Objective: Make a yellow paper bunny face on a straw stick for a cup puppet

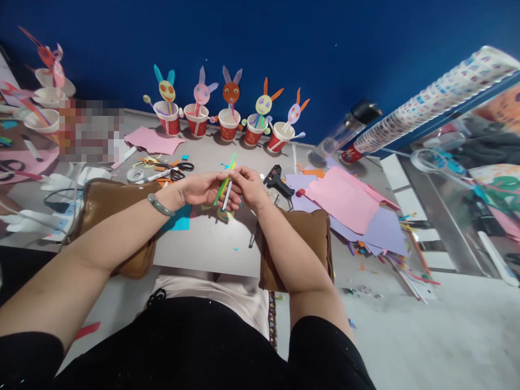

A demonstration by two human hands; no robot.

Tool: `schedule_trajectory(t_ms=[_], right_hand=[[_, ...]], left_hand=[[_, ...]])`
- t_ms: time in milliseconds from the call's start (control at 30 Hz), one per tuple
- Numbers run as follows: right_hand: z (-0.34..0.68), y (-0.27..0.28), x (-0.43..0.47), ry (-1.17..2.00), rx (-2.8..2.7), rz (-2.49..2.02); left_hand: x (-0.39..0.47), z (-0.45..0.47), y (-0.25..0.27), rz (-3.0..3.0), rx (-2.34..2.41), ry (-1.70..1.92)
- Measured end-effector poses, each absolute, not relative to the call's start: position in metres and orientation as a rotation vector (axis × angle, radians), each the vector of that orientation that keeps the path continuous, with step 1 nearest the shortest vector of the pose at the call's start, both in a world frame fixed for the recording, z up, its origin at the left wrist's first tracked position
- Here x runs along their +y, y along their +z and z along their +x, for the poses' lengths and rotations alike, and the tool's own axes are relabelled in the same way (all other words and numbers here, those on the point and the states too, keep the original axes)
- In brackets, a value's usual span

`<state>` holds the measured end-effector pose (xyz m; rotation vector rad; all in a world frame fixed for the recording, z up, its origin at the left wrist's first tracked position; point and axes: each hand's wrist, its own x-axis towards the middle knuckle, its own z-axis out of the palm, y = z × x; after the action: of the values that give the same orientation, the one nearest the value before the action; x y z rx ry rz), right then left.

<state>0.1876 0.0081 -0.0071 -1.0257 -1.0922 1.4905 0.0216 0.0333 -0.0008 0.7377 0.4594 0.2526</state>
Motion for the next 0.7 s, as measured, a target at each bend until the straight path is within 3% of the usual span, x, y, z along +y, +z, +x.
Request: schedule_trajectory(t_ms=[700], right_hand=[[0.191,-0.011,0.004,1.499,-1.052,-1.011]], left_hand=[[0.016,0.014,0.001,0.737,0.578,0.370]])
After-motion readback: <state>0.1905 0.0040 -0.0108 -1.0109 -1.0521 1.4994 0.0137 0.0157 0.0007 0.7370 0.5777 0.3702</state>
